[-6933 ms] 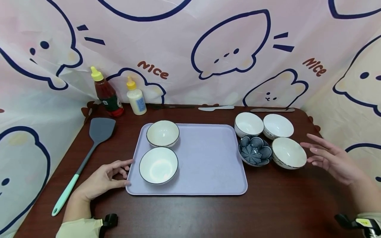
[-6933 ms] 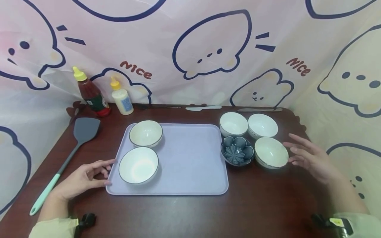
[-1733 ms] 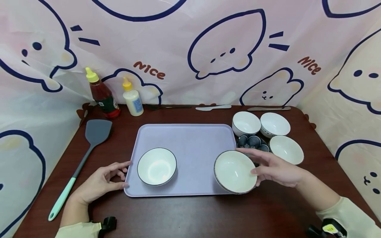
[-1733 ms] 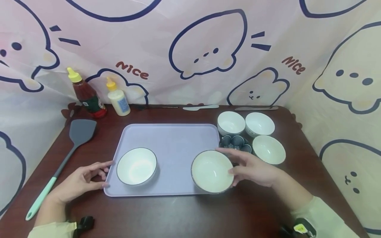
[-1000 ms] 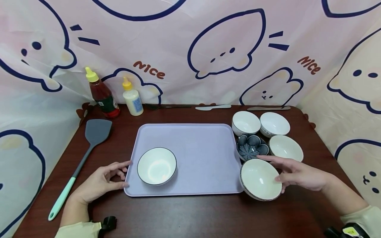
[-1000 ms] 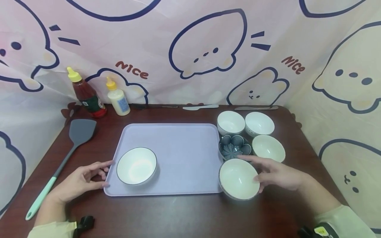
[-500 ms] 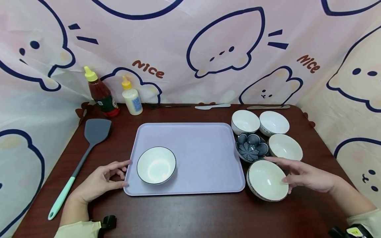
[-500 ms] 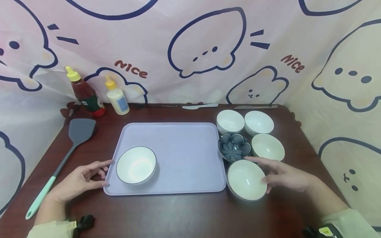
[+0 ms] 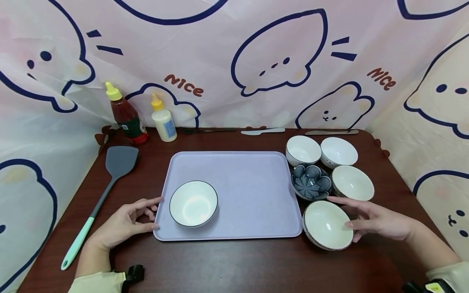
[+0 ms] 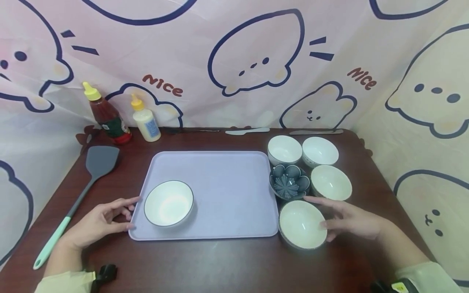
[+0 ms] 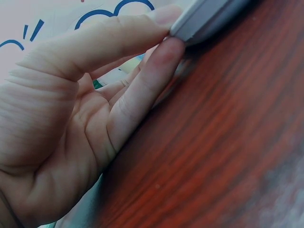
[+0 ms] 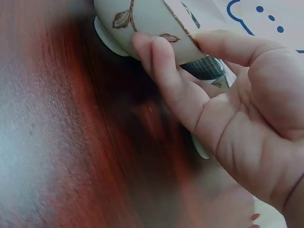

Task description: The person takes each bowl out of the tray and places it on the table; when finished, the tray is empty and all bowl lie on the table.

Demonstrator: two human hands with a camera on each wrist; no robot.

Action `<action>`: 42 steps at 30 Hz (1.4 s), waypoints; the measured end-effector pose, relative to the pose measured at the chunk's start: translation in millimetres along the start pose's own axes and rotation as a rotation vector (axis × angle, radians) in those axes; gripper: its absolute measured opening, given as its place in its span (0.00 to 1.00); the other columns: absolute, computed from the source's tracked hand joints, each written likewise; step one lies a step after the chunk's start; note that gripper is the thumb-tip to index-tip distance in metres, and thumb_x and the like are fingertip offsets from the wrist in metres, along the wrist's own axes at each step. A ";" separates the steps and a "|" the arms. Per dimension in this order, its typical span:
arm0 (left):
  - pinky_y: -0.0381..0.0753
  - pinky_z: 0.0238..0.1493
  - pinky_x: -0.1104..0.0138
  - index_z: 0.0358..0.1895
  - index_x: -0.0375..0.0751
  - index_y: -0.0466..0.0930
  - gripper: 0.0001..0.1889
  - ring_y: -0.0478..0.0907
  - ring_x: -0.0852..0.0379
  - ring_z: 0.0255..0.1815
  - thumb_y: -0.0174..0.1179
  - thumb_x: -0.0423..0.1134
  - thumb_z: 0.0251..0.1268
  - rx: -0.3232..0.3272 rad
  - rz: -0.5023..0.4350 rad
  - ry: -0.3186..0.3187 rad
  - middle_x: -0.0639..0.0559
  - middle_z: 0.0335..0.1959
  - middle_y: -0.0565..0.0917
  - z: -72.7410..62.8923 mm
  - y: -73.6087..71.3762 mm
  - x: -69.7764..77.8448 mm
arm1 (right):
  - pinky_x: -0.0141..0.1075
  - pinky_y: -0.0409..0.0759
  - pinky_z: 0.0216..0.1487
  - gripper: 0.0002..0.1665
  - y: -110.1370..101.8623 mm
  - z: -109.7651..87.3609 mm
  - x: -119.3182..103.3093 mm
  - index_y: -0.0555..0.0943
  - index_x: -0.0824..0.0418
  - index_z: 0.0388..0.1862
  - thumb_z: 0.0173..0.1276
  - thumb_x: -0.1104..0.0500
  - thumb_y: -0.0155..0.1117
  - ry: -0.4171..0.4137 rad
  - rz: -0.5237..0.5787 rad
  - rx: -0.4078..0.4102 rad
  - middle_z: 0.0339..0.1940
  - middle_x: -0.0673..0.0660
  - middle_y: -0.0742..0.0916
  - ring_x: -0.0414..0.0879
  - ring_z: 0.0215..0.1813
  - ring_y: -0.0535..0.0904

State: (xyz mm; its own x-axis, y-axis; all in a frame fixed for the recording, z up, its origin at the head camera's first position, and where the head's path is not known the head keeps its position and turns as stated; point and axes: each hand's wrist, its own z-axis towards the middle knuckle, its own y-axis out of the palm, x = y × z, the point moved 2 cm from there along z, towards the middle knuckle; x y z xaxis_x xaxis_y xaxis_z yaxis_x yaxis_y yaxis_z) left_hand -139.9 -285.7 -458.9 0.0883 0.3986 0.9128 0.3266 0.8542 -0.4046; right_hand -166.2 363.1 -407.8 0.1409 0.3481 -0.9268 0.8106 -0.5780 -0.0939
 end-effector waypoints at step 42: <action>0.80 0.41 0.74 0.70 0.36 0.71 0.35 0.79 0.61 0.42 0.72 0.33 0.57 0.005 0.025 0.044 0.46 0.49 0.78 0.0 0.4 -0.4 | 0.49 0.84 0.51 0.37 60.5 198.7 -111.6 0.64 0.56 0.77 0.71 0.64 0.62 -0.009 -0.019 0.022 0.69 0.67 0.76 0.57 0.49 0.88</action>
State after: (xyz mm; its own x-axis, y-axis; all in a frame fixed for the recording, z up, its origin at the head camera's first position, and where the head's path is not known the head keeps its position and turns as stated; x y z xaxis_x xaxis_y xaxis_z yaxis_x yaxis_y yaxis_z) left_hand -139.8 -285.5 -459.4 0.1377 0.4045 0.9041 0.3192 0.8460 -0.4271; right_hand -245.8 142.6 -382.3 0.1208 0.3524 -0.9280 0.8005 -0.5875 -0.1188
